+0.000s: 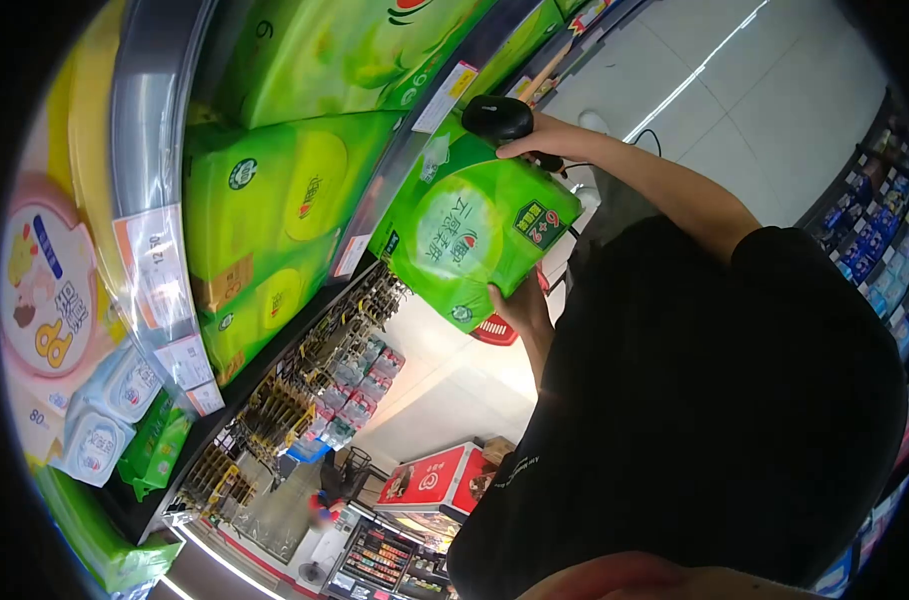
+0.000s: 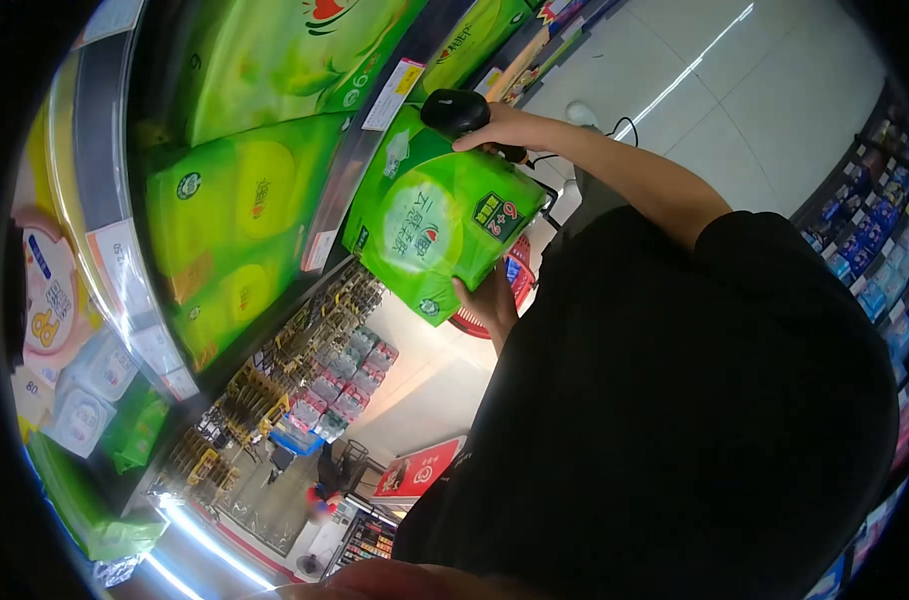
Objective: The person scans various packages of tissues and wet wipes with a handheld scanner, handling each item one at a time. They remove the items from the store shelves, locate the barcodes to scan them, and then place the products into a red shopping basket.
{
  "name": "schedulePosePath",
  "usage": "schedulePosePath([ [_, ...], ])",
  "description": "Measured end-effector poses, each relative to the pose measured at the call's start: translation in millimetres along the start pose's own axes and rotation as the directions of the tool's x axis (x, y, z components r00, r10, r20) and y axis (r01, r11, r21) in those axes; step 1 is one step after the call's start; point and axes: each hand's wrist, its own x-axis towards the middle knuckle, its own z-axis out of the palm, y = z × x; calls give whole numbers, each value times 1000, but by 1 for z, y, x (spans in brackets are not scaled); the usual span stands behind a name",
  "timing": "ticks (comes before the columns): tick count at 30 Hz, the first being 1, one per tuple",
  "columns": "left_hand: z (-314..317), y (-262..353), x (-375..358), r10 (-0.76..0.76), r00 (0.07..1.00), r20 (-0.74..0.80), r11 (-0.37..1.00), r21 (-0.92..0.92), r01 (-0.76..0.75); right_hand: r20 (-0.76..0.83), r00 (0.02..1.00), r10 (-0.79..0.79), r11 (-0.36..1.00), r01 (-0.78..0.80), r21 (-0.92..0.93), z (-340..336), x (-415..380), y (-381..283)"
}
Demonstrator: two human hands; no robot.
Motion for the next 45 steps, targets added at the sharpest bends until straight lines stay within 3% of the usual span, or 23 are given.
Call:
schedulePosePath([
  [4, 35, 6, -29, -30, 998, -49, 995, 96, 35, 3, 1000, 22, 999, -22, 34, 2, -6, -9],
  [9, 62, 4, -41, -29, 994, -106, 998, 52, 35, 50, 999, 16, 999, -19, 49, -5, 8, -11],
  [16, 57, 4, -19, -27, 993, -117, 999, 36, 31, 13, 1000, 9, 997, -10, 70, -5, 18, -1],
  [18, 61, 7, -17, -41, 987, -154, 998, 44, 48, -67, 998, -1, 992, 9, 127, -3, 11, -3],
  [20, 62, 11, -13, -31, 972, -232, 997, 67, 48, -60, 998, -26, 984, 36, 174, -2, 0, -7],
  [22, 53, 22, 1, -35, 976, -215, 996, 71, 52, -56, 997, -46, 973, 57, 221, -2, -12, -7],
  [25, 53, 46, 20, 11, 964, -265, 986, 166, 34, 3, 980, 201, 936, -193, 293, 3, -13, 14],
  [28, 57, 62, 44, 66, 954, -292, 984, 175, -14, 27, 987, 161, 910, -160, 382, 10, -24, 25],
  [29, 63, 68, 49, 76, 957, -281, 978, 208, -17, -14, 992, 122, 936, -110, 335, 14, -29, 25],
  [32, 77, 76, 59, 105, 957, -269, 969, 246, -37, -20, 988, 155, 918, -136, 372, 25, -51, 9],
  [34, 75, 78, 76, 228, 952, -203, 919, 369, -141, 23, 993, 117, 914, -117, 387, 26, -49, 14],
  [36, 88, 76, 93, 273, 944, -184, 907, 375, -190, 45, 999, -6, 908, -13, 418, 26, -49, 12],
  [38, 93, 78, 108, 276, 899, -340, 883, 460, -97, 33, 999, 17, 915, -29, 402, 23, -51, 17],
  [39, 86, 88, 118, 234, 944, -234, 868, 487, -95, 19, 999, 39, 922, -44, 385, 20, -53, 19],
  [43, 94, 97, 142, 364, 908, -207, 847, 479, -231, -25, 996, 80, 915, -63, 399, 9, -76, 25],
  [45, 87, 102, 156, 434, 896, -94, 809, 478, -342, -55, 993, 104, 911, -73, 405, 2, -87, 30],
])
